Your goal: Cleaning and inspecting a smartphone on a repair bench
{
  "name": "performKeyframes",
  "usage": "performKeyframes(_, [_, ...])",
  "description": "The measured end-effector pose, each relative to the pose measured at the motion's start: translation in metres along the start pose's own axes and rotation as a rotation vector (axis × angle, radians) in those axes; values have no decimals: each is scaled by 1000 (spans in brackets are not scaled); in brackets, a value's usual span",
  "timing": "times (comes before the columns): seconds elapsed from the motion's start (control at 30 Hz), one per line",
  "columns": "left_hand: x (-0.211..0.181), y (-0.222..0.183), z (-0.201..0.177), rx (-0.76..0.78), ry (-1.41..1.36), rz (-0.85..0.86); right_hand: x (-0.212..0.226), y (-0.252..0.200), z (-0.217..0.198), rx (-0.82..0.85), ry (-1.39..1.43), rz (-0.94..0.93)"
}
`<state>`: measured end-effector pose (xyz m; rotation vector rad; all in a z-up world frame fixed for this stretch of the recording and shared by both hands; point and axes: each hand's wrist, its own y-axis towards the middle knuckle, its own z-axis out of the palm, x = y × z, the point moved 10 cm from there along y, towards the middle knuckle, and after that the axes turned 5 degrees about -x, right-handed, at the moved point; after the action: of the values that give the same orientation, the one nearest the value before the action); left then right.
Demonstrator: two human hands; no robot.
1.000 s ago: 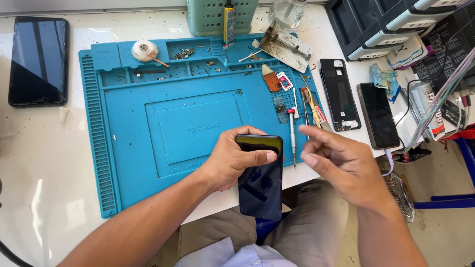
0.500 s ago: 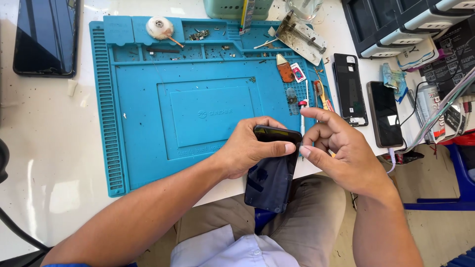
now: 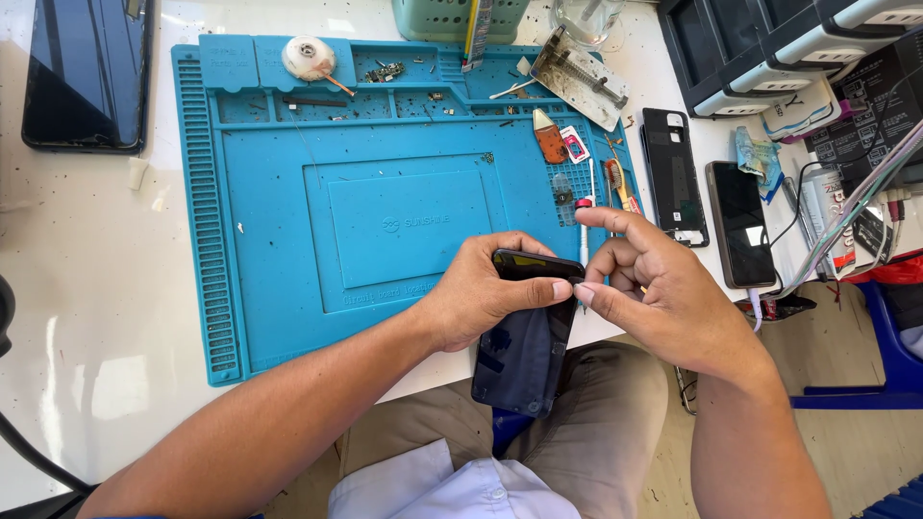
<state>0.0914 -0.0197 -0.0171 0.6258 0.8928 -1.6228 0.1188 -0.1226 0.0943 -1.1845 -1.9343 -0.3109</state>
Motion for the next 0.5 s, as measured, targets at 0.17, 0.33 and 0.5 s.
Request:
performKeyframes(0.17, [-2,0,0,8,23,22,-3,2,2,18,8,19])
performKeyframes(0.33, [-3,0,0,16,38,78,-8,4,4,15,8,22])
performKeyframes(0.5, [-3,1,0,-1,-26,69,-18,10,6,-69,18,18])
